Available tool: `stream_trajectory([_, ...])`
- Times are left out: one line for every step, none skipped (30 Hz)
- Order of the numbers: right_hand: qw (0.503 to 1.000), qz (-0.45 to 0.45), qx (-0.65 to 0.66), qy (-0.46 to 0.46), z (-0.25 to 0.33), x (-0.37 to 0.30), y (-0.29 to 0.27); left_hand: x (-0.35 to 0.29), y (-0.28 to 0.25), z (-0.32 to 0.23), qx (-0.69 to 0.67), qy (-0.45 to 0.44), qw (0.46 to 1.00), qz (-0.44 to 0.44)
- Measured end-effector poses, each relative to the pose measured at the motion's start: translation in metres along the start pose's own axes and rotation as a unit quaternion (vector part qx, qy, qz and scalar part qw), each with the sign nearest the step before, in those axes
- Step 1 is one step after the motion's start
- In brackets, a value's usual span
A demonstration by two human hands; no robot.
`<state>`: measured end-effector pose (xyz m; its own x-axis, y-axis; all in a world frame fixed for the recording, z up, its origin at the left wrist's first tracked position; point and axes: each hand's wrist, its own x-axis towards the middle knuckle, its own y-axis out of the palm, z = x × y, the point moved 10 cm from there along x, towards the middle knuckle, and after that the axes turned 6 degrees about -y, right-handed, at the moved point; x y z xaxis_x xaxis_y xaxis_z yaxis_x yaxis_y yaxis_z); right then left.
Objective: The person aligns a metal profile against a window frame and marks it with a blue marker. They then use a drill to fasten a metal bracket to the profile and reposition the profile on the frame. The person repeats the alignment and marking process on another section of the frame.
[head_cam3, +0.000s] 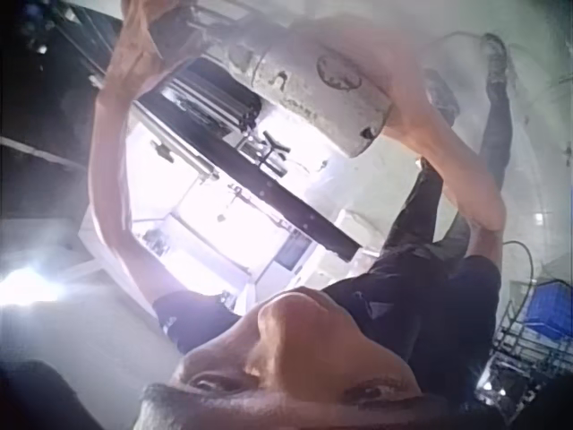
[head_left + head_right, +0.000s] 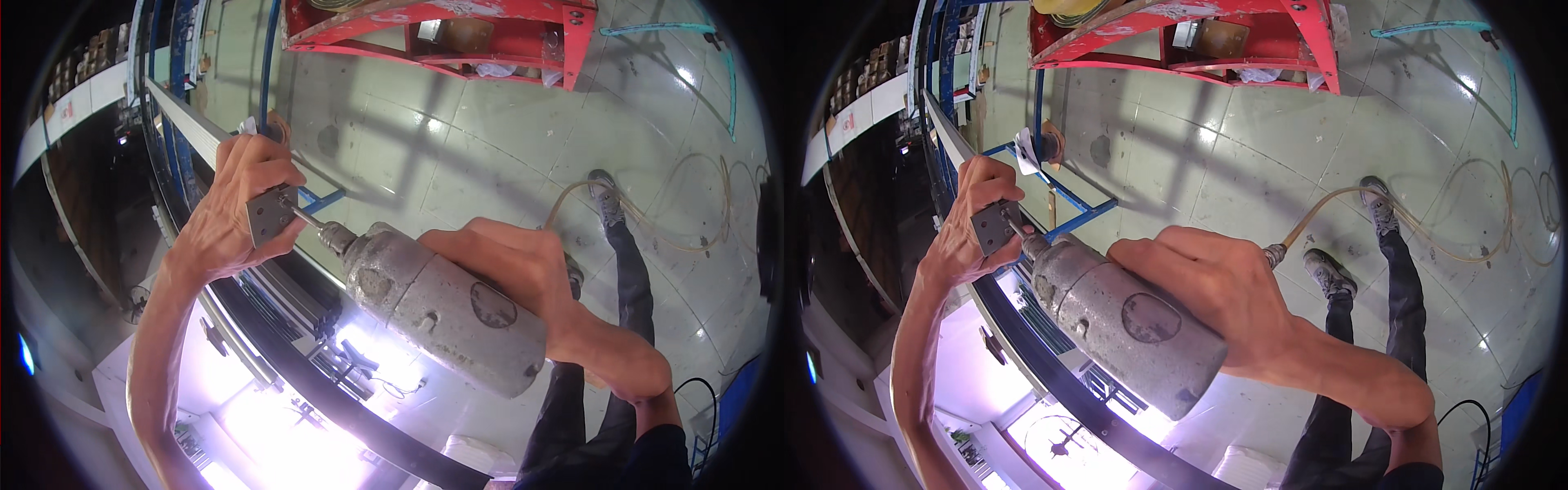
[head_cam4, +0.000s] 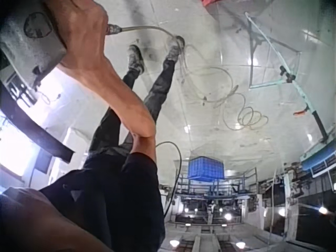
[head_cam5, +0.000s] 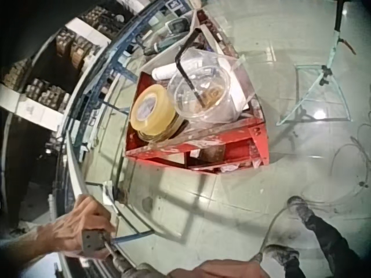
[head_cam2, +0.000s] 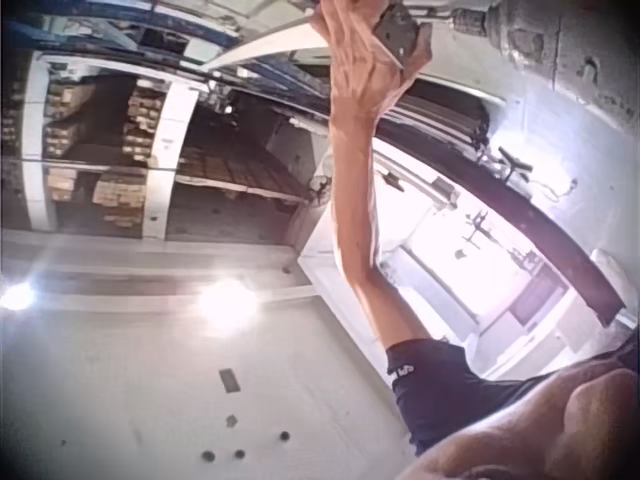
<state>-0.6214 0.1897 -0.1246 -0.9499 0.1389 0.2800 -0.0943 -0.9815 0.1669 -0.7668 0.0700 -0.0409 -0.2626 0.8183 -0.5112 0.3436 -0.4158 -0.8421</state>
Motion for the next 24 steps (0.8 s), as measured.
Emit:
stream_trajectory([1.0,-0.013,-0.016,-0.012,0.002,-0.001,-0.001,0.0,0.0,0.0,0.002,-0.002,1.0,0.0])
stream_trajectory([0.999,-0.026,-0.033,-0.024,0.004,-0.002,-0.001,0.001,0.001,0.0,0.005,-0.003,1.0,-0.001])
stream_trajectory([0.998,-0.032,-0.052,-0.031,0.007,-0.002,-0.001,0.001,0.001,0.0,0.008,-0.005,1.0,-0.001])
stream_trajectory([0.996,-0.038,-0.073,-0.039,0.009,-0.002,-0.002,0.001,0.002,0.0,0.005,-0.003,1.0,-0.001])
stream_trajectory([0.994,-0.038,-0.097,-0.042,0.012,-0.003,-0.003,0.003,0.003,0.0,0.002,-0.001,1.0,-0.001])
stream_trajectory([0.993,-0.033,-0.107,-0.043,0.014,-0.003,-0.003,0.003,0.002,-0.001,0.002,0.0,1.0,-0.001])
stream_trajectory([0.992,-0.029,-0.117,-0.044,0.015,-0.002,-0.002,0.003,0.001,-0.001,0.004,-0.004,1.0,0.004])
stream_trajectory([0.992,-0.02,-0.115,-0.041,0.015,-0.002,-0.001,0.003,0.0,-0.002,0.005,-0.008,1.0,0.008])
stream_trajectory([0.993,-0.01,-0.112,-0.036,0.015,-0.001,0.0,0.003,0.0,-0.002,0.006,-0.011,1.0,0.012])
stream_trajectory([0.994,0.0,-0.108,-0.031,0.015,0.0,0.001,0.002,0.0,-0.002,0.009,-0.014,1.0,0.01])
stream_trajectory([0.994,0.011,-0.101,-0.026,0.017,0.003,0.001,0.002,0.0,-0.001,0.012,-0.018,1.0,0.009])
stream_trajectory([0.995,0.022,-0.095,-0.019,0.017,0.005,0.002,0.001,0.001,0.0,0.014,-0.021,1.0,0.007])
stream_trajectory([0.995,0.022,-0.094,-0.025,0.016,0.004,0.002,0.001,0.001,-0.001,0.012,-0.016,1.0,0.003])
stream_trajectory([0.995,0.023,-0.093,-0.031,0.013,0.002,0.002,0.002,0.002,-0.002,0.01,-0.012,1.0,-0.001])
stream_trajectory([0.995,0.023,-0.091,-0.036,0.011,0.001,0.003,0.002,0.002,-0.002,0.008,-0.007,1.0,-0.004])
stream_trajectory([0.995,0.023,-0.089,-0.034,0.01,0.001,0.003,0.003,0.004,-0.001,0.008,-0.009,1.0,0.0])
stream_trajectory([0.995,0.023,-0.087,-0.032,0.009,0.002,0.003,0.004,0.005,0.0,0.008,-0.011,1.0,0.005])
stream_trajectory([0.995,0.022,-0.09,-0.031,0.011,0.002,0.001,0.004,0.004,-0.001,0.009,-0.01,1.0,0.006])
stream_trajectory([0.995,0.021,-0.091,-0.034,0.012,0.002,0.001,0.004,0.002,-0.001,0.007,-0.009,1.0,0.004])
stream_trajectory([0.995,0.019,-0.092,-0.036,0.014,0.002,0.001,0.003,0.001,-0.001,0.005,-0.008,1.0,0.002])
stream_trajectory([0.995,0.018,-0.089,-0.038,0.013,0.001,0.002,0.002,0.001,0.0,0.004,-0.01,1.0,0.003])
stream_trajectory([0.995,0.018,-0.087,-0.037,0.012,0.001,0.002,0.002,0.002,0.0,0.004,-0.01,1.0,0.003])
stream_trajectory([0.996,0.018,-0.085,-0.037,0.011,0.001,0.002,0.001,0.002,0.001,0.004,-0.01,1.0,0.003])
stream_trajectory([0.996,0.017,-0.082,-0.037,0.011,0.001,0.003,0.001,0.002,0.001,0.006,-0.011,1.0,0.004])
